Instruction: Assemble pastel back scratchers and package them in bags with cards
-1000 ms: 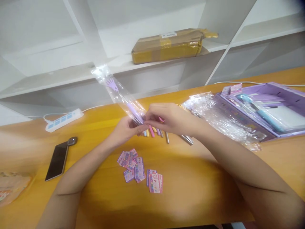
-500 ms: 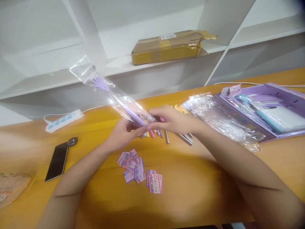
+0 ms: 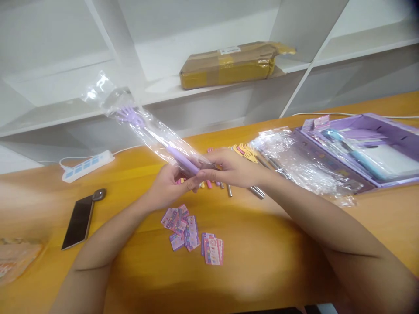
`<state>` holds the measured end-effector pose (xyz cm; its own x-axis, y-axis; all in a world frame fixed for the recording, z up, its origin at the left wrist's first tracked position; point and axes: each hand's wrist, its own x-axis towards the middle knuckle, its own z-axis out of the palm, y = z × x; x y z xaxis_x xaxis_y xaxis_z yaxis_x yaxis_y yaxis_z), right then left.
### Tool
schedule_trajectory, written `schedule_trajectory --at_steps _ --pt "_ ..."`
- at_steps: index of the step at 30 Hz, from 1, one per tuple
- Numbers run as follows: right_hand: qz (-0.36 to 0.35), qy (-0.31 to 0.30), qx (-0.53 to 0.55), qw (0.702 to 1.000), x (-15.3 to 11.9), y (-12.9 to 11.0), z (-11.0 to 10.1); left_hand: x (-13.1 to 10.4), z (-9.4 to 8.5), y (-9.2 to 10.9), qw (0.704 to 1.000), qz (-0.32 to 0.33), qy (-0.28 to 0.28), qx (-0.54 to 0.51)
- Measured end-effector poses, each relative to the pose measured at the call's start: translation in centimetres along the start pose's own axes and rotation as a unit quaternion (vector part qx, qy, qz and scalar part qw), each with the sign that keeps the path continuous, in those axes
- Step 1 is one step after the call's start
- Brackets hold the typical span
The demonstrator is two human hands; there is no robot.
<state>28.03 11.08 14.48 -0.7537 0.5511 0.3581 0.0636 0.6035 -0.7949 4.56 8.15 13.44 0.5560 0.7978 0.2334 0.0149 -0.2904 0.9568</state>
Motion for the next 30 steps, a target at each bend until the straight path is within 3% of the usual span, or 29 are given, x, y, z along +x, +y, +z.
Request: schedule_trajectory --at_steps 5,15,21,30 --pt "-0.019 0.007 -0.004 1.0 0.1 0.07 0.18 -0.05 -0.19 -0.26 1.0 -0.008 0.0 0.015" --pt "-0.106 0.03 -0.032 0.993 0.21 0.6 0.32 0.03 -0.14 -0.4 0.998 0.023 -0.006 -0.063" --pt "-0.11 0.004 -0.038 0.993 0.13 0.61 0.46 -0.13 -0.63 -0.75 0.996 0.007 -0.027 -0.085" --pt "-0.117 -0.009 -0.008 0.993 -0.01 0.69 0.58 -0.21 -0.85 -0.72 0.991 0.033 -0.072 -0.112"
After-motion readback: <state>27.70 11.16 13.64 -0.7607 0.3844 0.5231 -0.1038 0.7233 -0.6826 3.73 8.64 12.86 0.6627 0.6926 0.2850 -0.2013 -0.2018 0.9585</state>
